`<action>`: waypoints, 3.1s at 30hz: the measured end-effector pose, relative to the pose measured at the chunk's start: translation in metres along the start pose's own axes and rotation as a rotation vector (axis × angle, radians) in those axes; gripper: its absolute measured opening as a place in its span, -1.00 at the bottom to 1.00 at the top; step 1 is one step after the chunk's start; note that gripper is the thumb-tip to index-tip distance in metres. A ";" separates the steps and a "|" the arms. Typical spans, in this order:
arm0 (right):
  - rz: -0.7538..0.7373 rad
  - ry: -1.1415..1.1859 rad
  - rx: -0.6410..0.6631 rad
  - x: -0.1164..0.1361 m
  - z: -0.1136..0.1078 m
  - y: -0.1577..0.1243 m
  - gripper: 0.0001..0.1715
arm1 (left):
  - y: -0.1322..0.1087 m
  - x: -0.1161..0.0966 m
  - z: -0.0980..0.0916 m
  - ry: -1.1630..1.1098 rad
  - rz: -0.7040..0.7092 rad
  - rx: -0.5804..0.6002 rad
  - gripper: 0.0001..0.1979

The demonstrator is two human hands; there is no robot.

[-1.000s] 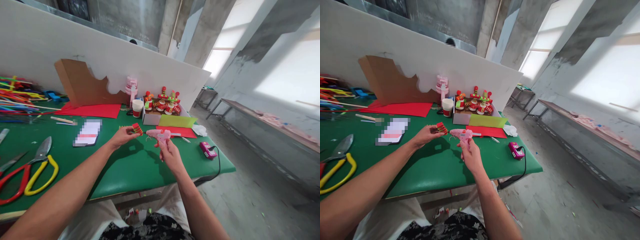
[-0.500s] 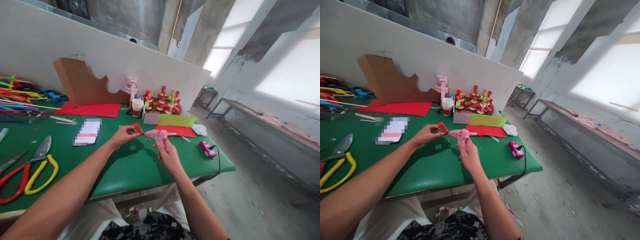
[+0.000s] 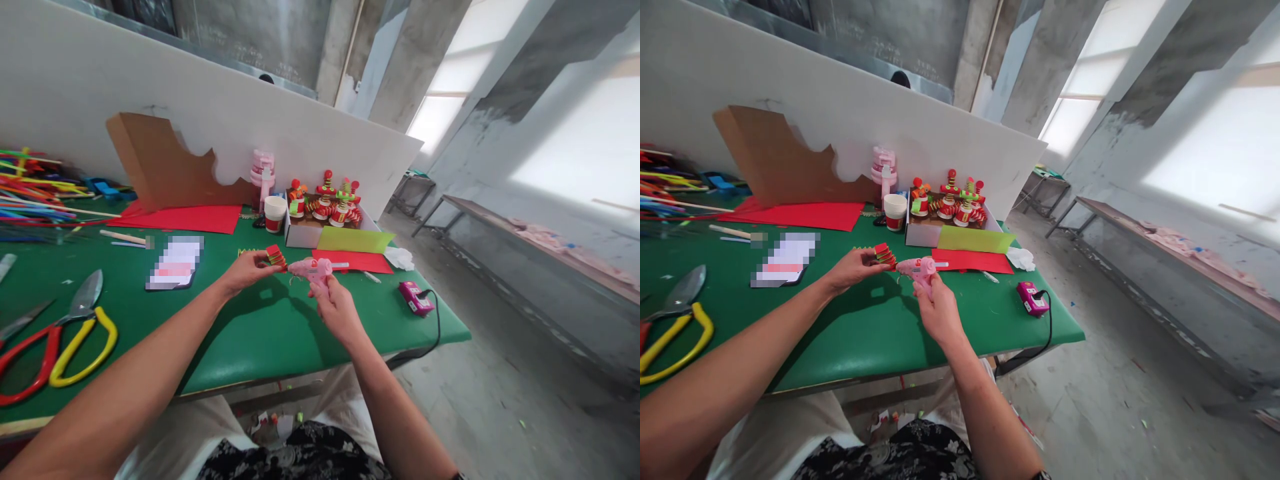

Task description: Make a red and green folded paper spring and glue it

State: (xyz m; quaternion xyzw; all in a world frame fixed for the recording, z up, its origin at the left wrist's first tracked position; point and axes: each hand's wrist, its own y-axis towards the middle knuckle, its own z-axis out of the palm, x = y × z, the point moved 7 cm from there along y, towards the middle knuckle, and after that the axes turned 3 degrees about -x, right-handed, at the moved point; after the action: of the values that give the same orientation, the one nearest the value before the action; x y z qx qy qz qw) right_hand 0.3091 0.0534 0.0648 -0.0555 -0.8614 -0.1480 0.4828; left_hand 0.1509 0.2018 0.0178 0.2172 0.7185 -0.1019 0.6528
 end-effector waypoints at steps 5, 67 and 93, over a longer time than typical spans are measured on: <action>-0.021 -0.014 0.003 0.003 0.000 0.000 -0.74 | 0.000 0.002 -0.001 0.005 0.000 0.003 -0.41; 0.322 0.617 -0.032 -0.021 -0.006 -0.005 -0.49 | -0.003 -0.003 -0.003 -0.091 -0.066 -0.046 -0.36; 0.368 -0.647 -0.330 -0.096 -0.134 -0.012 -0.67 | -0.002 0.008 -0.008 -0.206 -0.085 -0.086 -0.47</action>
State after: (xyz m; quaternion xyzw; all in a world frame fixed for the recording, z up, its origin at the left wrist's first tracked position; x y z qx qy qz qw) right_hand 0.4663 0.0055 0.0463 -0.3290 -0.9092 -0.1703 0.1900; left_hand 0.1428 0.2050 0.0105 0.1468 0.6598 -0.1205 0.7270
